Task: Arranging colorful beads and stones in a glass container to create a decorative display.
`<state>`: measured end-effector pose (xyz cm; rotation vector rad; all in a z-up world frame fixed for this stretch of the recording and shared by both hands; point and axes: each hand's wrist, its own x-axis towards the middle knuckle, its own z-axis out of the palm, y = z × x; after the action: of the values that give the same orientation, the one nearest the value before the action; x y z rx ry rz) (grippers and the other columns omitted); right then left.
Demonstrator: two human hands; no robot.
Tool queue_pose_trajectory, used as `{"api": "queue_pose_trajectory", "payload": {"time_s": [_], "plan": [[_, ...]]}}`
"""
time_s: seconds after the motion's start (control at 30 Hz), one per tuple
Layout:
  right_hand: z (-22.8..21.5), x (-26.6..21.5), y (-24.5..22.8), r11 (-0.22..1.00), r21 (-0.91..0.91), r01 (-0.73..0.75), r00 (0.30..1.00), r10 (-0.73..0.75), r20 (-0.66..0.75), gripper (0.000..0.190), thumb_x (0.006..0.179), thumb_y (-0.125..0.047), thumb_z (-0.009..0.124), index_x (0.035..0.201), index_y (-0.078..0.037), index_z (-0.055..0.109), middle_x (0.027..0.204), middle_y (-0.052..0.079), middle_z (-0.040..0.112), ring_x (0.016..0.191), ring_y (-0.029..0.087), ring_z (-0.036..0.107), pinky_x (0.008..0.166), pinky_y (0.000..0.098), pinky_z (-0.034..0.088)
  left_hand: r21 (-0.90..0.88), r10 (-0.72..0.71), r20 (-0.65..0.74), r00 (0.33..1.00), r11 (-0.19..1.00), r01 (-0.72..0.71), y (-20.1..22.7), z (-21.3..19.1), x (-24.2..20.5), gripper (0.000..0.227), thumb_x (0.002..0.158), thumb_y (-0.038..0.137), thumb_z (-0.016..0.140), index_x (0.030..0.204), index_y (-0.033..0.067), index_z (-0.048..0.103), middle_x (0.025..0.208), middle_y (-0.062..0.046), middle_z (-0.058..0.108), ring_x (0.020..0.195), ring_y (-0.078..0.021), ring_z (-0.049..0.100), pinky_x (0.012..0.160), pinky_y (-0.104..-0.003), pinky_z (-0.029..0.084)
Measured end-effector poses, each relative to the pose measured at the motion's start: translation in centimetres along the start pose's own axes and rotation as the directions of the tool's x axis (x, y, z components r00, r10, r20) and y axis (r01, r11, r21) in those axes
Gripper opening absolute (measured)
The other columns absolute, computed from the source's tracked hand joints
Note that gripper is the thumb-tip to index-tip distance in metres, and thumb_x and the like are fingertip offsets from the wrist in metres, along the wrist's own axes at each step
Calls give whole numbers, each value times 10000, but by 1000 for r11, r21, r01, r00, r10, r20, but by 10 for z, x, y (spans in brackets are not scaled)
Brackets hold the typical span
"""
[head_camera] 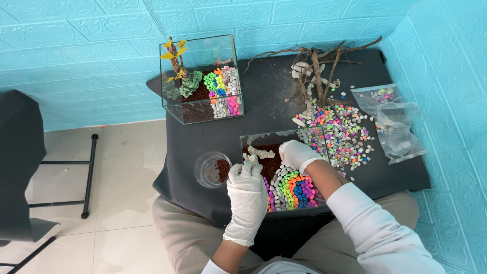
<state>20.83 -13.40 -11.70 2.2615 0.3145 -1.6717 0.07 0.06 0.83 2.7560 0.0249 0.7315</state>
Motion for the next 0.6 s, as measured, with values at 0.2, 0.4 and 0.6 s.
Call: {"api": "queue_pose_trajectory", "payload": {"time_s": [0.2, 0.4, 0.6], "plan": [[-3, 46, 2, 996, 61, -63, 992, 56, 117, 433, 973, -357, 656, 1355, -160, 705, 1305, -12, 713, 1069, 229, 682, 1007, 393, 533, -14, -6, 18, 1000, 1000, 6, 0, -4, 0, 451, 698, -28, 577, 1088, 131, 740, 1096, 4, 665, 1042, -309, 506, 741, -412, 506], [0, 46, 4, 996, 69, -49, 996, 43, 78, 438, 922, -238, 697, 1358, -199, 695, 1337, -22, 702, 1075, 234, 700, 1005, 385, 548, -32, 19, -24, 1000, 999, -20, 1, -5, 4, 312, 748, -64, 619, 1005, 66, 738, 1002, -7, 676, 928, -283, 507, 627, -377, 477], [-1, 68, 7, 970, 207, -124, 984, 93, 152, 459, 925, -211, 637, 1380, -169, 687, 1396, 24, 651, 1109, 273, 659, 1013, 420, 519, -34, 1, -39, 999, 999, -2, 2, -6, 6, 295, 758, -63, 631, 981, 92, 745, 972, 7, 671, 908, -288, 511, 603, -391, 474]]}}
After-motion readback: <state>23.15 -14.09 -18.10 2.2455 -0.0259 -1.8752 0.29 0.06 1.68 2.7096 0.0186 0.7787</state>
